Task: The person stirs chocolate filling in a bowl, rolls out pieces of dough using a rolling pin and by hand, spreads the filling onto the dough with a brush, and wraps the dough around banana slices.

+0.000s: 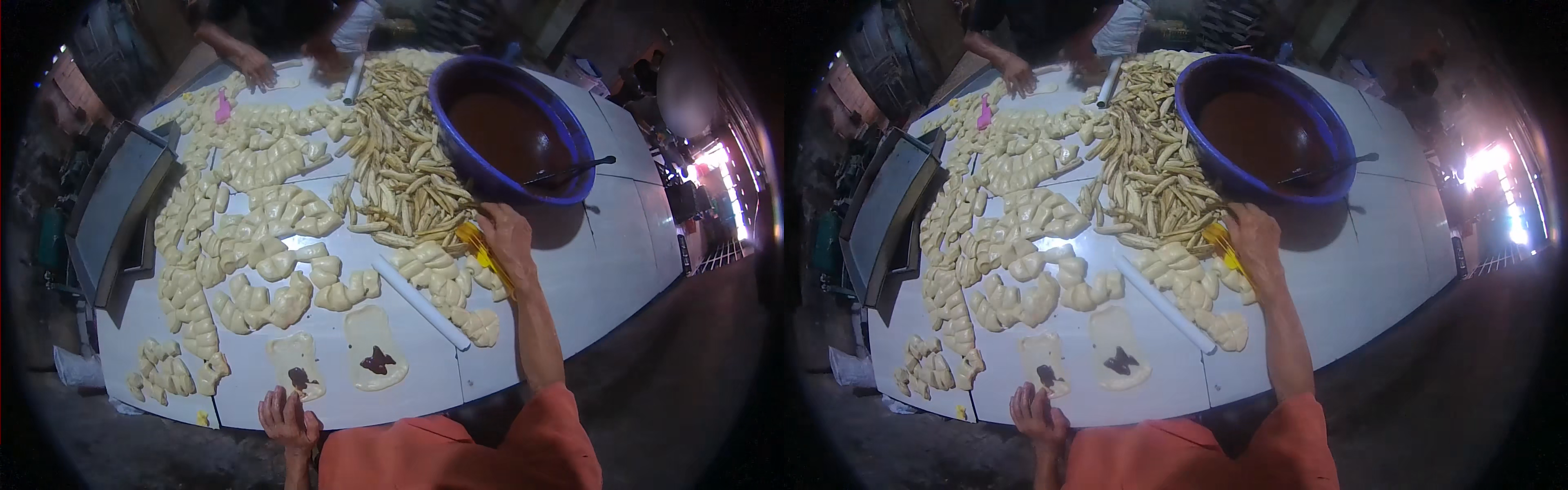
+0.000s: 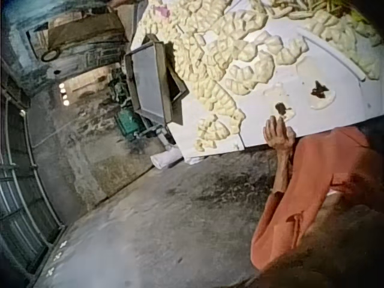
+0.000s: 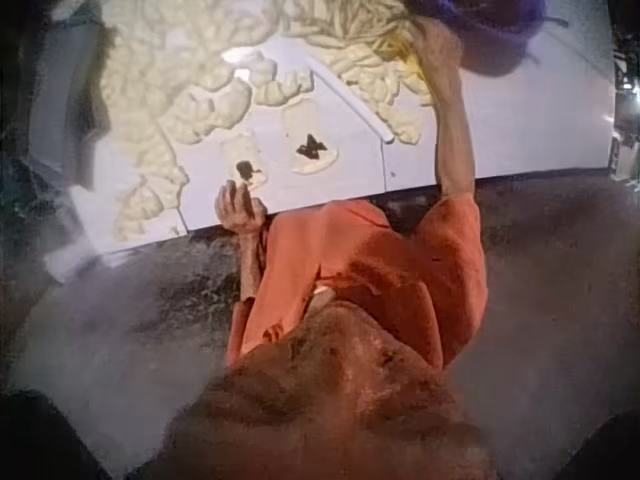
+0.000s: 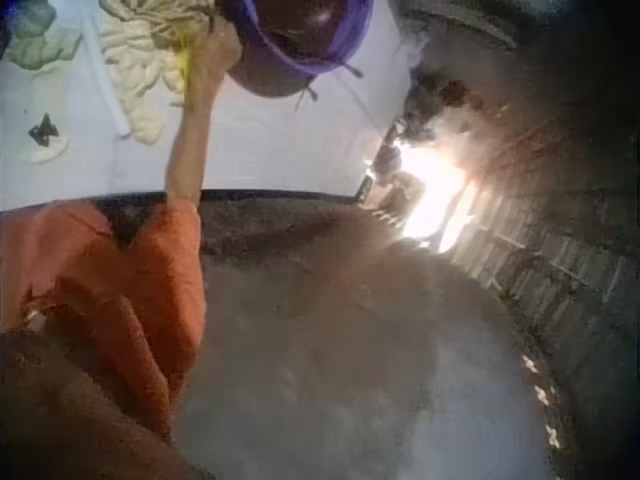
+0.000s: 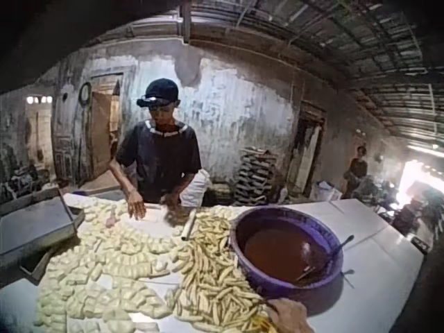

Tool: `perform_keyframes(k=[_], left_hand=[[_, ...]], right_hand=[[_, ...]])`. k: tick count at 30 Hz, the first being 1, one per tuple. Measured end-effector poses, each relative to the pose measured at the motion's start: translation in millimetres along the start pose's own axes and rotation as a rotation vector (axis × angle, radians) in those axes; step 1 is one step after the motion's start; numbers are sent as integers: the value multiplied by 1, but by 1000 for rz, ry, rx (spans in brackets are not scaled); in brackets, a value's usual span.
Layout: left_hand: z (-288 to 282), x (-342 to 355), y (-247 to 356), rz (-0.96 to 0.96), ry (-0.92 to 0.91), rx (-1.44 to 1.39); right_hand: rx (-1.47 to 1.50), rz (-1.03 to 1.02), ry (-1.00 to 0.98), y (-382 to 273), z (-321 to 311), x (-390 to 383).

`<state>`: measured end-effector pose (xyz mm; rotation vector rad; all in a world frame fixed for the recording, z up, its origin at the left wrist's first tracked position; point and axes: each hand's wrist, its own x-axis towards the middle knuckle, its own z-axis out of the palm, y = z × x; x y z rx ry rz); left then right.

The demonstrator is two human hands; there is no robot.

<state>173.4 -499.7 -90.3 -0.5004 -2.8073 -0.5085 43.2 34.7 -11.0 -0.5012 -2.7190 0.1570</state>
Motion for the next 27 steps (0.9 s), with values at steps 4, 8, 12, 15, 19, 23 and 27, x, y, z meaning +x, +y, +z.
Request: perform_keyframes(k=[4,8,12,15,19,23,27], left_hand=[[1,-1,-3,13,-1,-30],[0,0,3,-11,23,-27],[0,1,3,-16,11,-22],[0,1,3,-21,17,-30],[-2,1,3,2,45,-8],[-4,3,3,-15,8,-26],[-4,2,4,-10,-9,-26]], right_hand=[[149,-175,40,-21,18,30],[79,-199,-47,-24,38,49],[187,-193,38,-17,33,45],[62,-156,-65,-18,30,39],[121,-241,19,-41,9,20],[133,-331,-297,-58,-11,12],[105,-338,-442,-65,9,30]])
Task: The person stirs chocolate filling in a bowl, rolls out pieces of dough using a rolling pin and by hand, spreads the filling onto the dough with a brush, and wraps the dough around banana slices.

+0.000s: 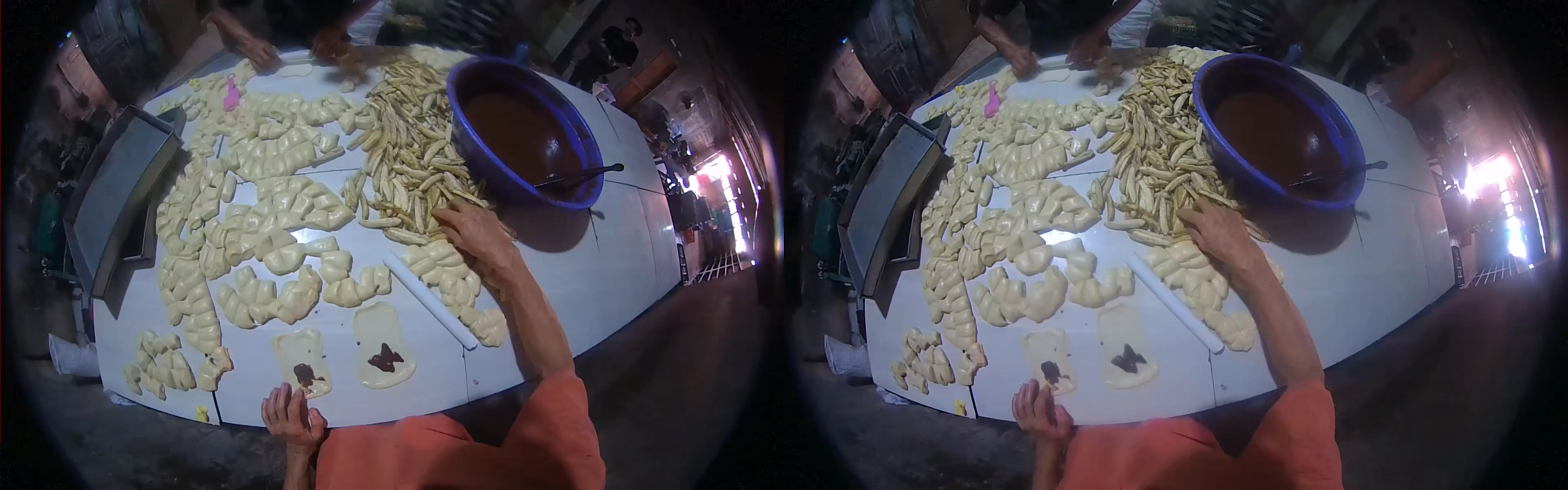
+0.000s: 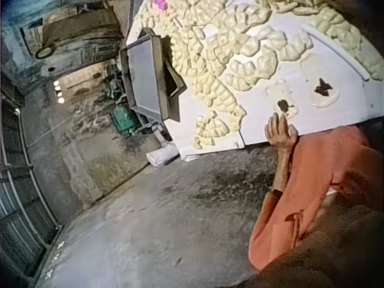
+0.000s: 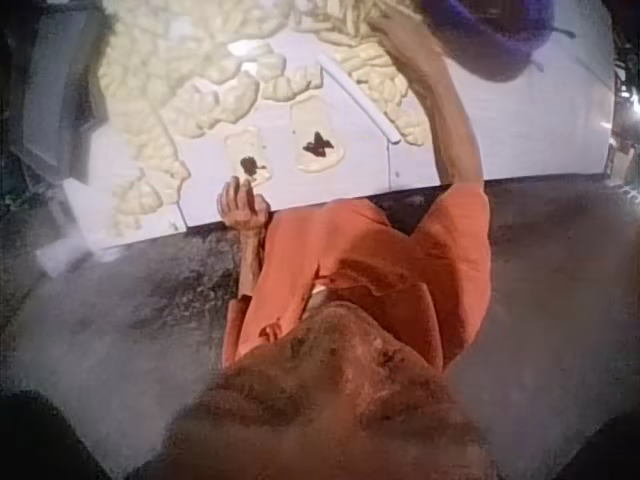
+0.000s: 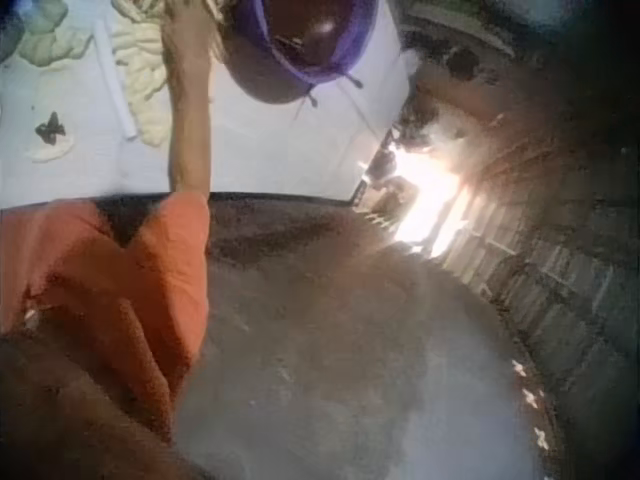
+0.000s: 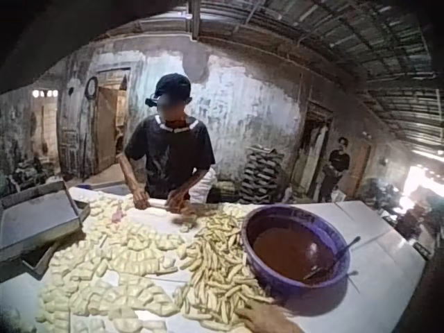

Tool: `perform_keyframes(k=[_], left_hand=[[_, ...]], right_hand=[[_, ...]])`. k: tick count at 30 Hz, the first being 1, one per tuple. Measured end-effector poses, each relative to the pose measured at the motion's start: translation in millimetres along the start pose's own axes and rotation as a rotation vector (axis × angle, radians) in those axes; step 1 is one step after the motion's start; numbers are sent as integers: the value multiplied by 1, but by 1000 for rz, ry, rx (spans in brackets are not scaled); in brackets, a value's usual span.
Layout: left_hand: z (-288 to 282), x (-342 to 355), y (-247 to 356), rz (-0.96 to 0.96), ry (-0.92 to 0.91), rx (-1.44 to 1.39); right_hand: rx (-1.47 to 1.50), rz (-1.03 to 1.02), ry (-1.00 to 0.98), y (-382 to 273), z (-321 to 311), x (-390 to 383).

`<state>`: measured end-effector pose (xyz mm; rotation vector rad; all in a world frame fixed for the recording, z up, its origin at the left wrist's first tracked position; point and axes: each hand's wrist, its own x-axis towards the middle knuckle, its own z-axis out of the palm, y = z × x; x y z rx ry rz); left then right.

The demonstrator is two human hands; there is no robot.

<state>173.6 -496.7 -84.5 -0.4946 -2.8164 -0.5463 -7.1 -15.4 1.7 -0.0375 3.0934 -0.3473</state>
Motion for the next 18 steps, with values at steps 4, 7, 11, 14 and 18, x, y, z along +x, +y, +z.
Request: perform_keyframes(k=[4,7,11,14,18], left_hand=[[-1,3,3,-1,25,-28],[0,3,3,2,37,-17],[2,0,0,-5,71,-30],[3,1,-1,1,81,-24],[3,1,1,-2,62,-15]], right_hand=[[45,-90,14,7,-1,12],[147,7,-77,12,-7,20],[530,339,-5,3,-22,12],[472,311,30,18,-11,10],[230,147,43,17,-4,-1]])
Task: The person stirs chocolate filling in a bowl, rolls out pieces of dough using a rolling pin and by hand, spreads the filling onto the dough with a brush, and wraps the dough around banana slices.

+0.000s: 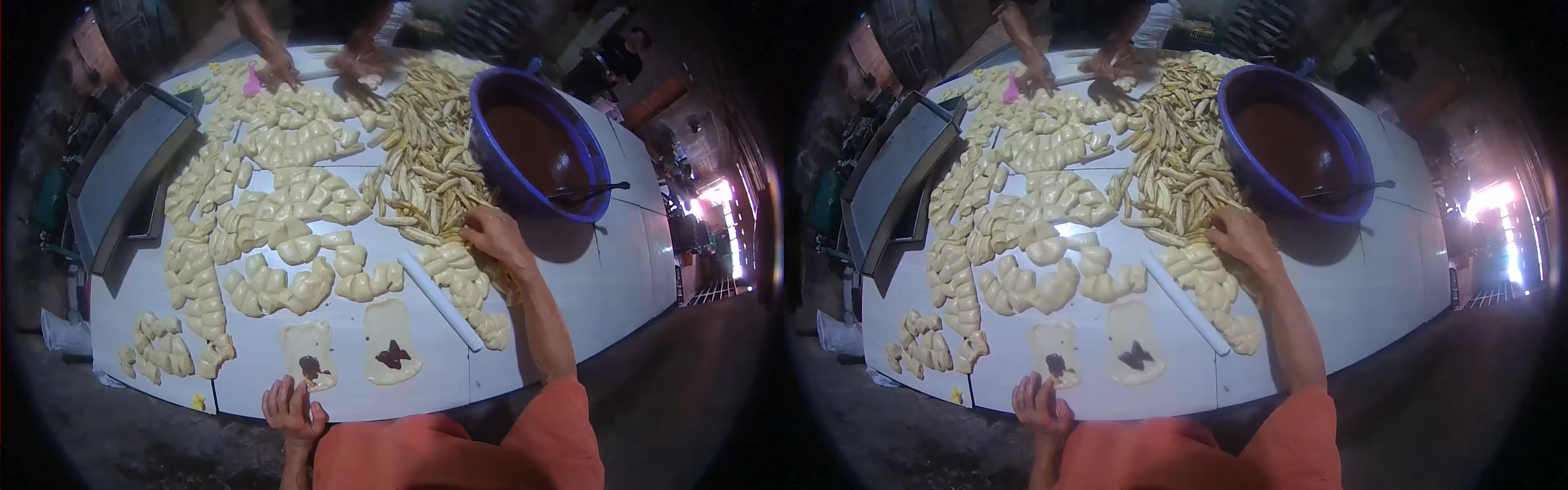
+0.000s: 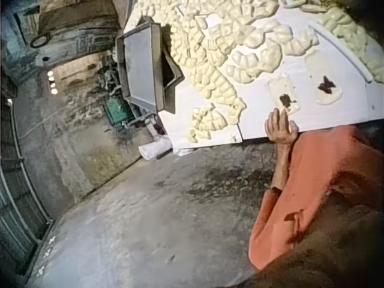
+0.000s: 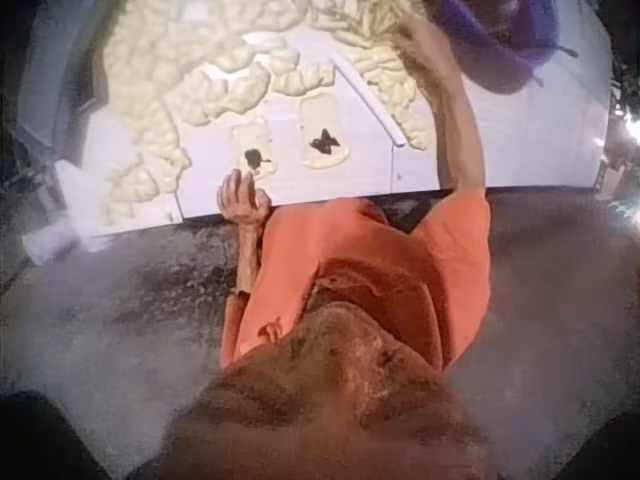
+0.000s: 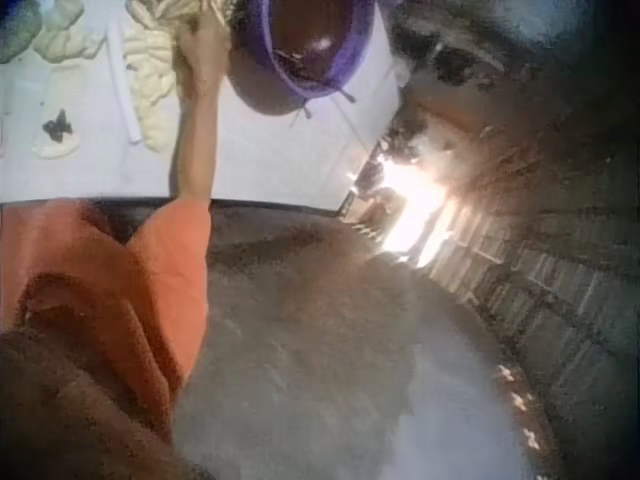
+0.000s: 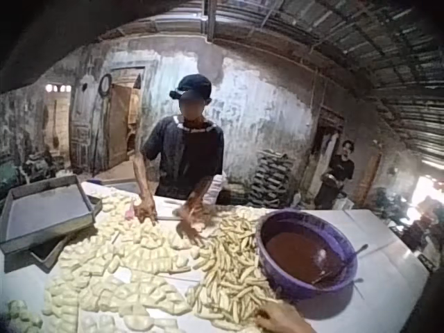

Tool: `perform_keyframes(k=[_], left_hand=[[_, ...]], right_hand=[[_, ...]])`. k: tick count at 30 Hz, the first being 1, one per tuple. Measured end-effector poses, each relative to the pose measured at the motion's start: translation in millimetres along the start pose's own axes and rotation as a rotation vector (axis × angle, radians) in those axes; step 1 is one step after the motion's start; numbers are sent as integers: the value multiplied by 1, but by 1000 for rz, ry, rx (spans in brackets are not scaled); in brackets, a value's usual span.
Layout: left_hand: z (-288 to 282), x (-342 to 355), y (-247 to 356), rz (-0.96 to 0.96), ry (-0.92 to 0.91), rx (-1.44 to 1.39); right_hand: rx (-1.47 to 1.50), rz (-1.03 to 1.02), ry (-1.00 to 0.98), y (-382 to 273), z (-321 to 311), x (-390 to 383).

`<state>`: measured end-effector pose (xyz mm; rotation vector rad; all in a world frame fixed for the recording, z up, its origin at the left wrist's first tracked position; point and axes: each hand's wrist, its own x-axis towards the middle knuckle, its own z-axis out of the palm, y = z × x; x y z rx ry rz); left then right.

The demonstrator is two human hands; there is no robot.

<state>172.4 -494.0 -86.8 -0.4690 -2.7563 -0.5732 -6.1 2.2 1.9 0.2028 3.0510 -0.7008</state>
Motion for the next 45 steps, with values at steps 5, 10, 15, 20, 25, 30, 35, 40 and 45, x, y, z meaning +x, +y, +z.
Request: perform_keyframes(k=[5,10,15,20,25,30,35,40,45], left_hand=[[-1,-2,-1,4,-17,2],[-1,-1,2,-5,18,-14],[-1,2,2,-4,27,-23],[0,1,0,1,15,-22],[-1,2,0,5,-7,-12],[1,0,1,14,24,-7],[-1,-4,-1,-7,4,-26],[-7,4,2,26,12,8],[0,3,-2,0,9,-35]], right_hand=[[-103,-48,-114,-17,-1,11],[299,88,-102,-9,-6,9],[784,374,27,4,-17,2],[537,295,47,8,-13,-10],[65,-53,-69,3,-11,-11],[-39,-74,-39,0,-13,-13],[497,364,12,1,-24,-28],[437,85,-62,-32,-14,-72],[372,-179,-233,-104,22,-133]])
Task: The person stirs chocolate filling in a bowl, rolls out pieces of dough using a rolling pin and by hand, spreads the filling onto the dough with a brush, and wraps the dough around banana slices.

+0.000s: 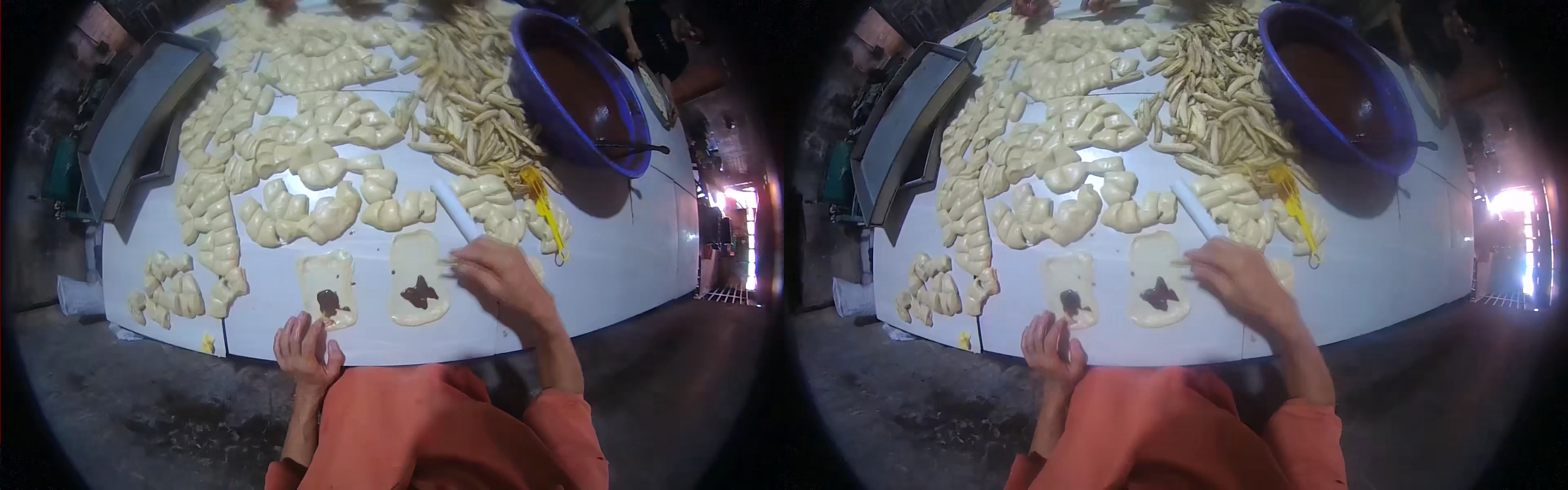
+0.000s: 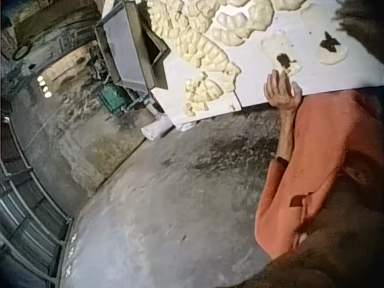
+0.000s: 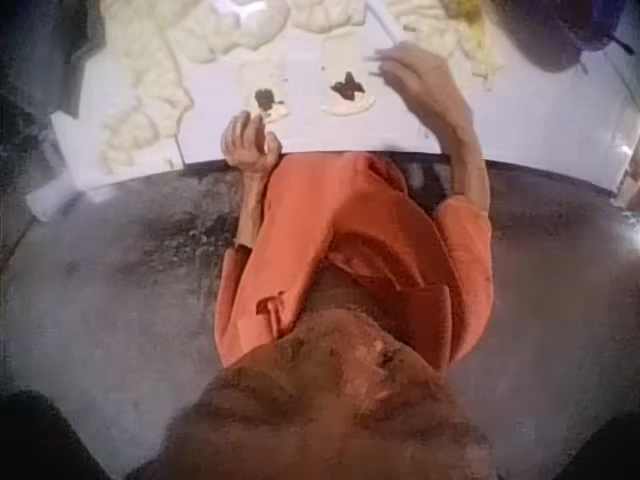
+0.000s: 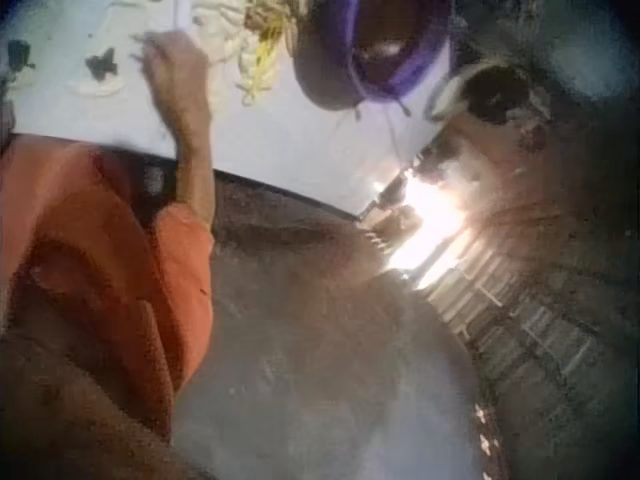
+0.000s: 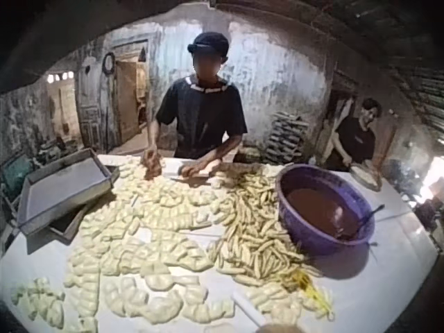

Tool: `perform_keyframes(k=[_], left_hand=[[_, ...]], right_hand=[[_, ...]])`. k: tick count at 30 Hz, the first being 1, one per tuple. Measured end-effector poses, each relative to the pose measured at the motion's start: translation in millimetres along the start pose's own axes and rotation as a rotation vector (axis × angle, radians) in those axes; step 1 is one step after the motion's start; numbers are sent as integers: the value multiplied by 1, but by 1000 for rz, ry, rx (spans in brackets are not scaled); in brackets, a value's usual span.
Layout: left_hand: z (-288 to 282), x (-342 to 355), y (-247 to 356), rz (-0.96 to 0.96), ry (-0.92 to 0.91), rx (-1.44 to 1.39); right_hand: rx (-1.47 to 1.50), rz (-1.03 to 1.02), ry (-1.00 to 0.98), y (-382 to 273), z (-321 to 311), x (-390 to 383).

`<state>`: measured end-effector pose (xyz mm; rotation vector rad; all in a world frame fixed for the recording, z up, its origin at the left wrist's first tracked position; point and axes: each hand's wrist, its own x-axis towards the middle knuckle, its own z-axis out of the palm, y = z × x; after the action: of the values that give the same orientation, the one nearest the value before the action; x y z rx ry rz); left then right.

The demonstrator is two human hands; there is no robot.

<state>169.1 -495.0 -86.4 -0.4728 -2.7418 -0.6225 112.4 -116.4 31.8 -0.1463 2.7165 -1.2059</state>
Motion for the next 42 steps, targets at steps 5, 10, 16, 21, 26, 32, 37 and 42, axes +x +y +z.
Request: perform_keyframes(k=[5,10,16,21,26,32,37,42], left_hand=[[-6,13,13,3,36,-73],[-19,40,48,109,-137,-155],[1,63,75,304,-220,-211],[12,73,77,386,-243,-212],[15,79,76,390,-277,-253],[23,76,67,453,-236,-301],[25,80,73,434,-291,-355],[17,94,73,272,-337,-450]], right_hand=[[-104,-235,-23,-9,52,-24],[-146,-208,134,9,72,-38],[-100,-120,182,9,93,-43],[-53,-114,247,14,92,-47],[-146,-93,246,15,95,-47],[-84,-108,257,13,92,-54],[-261,-201,127,23,86,-63],[-64,-200,109,24,79,-51]])
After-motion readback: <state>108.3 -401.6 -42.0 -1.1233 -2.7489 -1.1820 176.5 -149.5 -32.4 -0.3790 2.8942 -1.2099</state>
